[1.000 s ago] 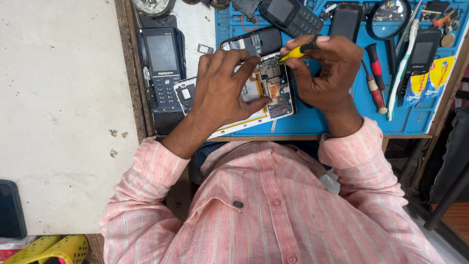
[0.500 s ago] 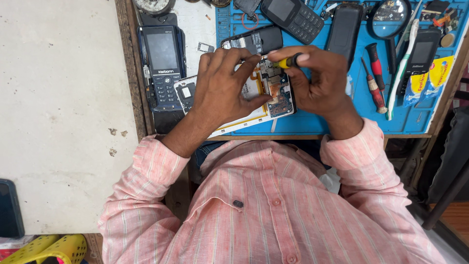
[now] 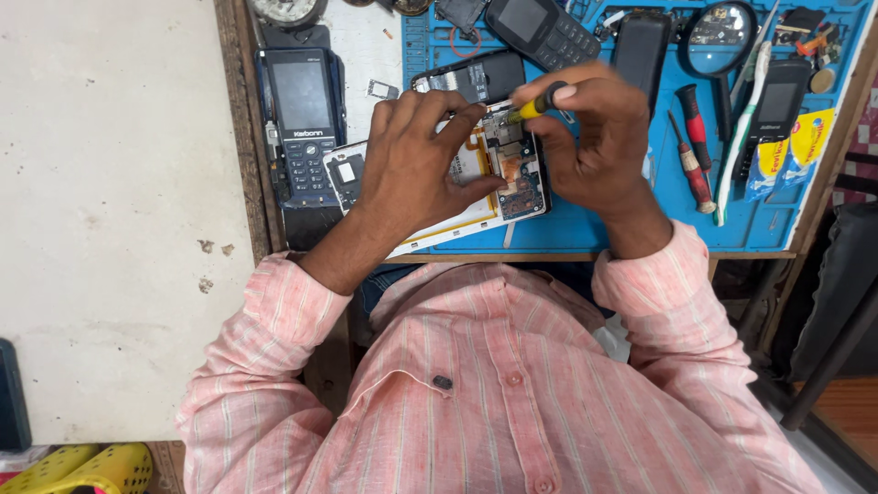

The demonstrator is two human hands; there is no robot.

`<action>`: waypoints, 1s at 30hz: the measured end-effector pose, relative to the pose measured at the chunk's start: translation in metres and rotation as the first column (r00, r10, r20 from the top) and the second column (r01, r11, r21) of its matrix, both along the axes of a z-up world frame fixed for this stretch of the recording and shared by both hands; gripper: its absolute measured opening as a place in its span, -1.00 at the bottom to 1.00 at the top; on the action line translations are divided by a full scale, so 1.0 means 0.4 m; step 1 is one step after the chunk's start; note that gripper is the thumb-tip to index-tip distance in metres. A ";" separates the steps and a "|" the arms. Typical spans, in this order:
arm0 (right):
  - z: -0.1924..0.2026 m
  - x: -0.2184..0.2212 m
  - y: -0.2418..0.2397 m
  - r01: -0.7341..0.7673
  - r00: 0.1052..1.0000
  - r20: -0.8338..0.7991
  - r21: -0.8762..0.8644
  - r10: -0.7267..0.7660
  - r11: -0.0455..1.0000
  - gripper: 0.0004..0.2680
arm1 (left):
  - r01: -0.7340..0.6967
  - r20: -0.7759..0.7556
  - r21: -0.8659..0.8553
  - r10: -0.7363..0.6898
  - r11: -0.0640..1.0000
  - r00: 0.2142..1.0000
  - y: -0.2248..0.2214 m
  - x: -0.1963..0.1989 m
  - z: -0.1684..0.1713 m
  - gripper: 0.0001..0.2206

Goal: The person disassembles a white tablet by removing the back cover and then uses a screwdriver to unscrew multiple screws from the internal frame. The person handles the tablet, back cover, and screwdriver throughout the process.

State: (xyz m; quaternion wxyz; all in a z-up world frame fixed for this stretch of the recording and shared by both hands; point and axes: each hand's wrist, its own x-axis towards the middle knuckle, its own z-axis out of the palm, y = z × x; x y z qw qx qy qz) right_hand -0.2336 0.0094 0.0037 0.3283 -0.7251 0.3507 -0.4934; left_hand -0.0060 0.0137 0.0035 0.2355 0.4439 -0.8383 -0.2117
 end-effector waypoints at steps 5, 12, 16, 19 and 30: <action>0.005 0.002 -0.005 0.105 0.979 -0.159 -0.156 -0.129 0.982 -0.52 | 0.003 -0.007 -0.006 -0.003 1.000 1.000 0.000 0.000 -0.004 -0.34; 0.020 0.005 0.007 0.009 0.995 -0.098 -0.129 -0.022 0.992 -0.61 | 0.004 -0.006 -0.012 -0.004 1.000 1.000 -0.001 -0.003 0.006 -0.34; -0.012 -0.006 0.017 0.016 0.999 0.029 0.020 -0.017 1.000 -0.67 | 0.001 -0.020 0.031 -0.001 1.000 1.000 -0.004 -0.002 0.021 -0.34; -0.028 -0.022 0.027 0.013 0.999 0.051 -0.007 -0.012 1.000 -0.67 | 0.016 -0.052 0.055 -0.013 0.998 0.999 -0.009 0.000 0.028 -0.37; 0.028 -0.068 0.063 0.123 0.992 0.015 -0.087 -0.122 0.989 -0.65 | 0.115 -0.113 -0.100 -0.126 0.988 0.986 -0.049 -0.110 -0.007 -0.89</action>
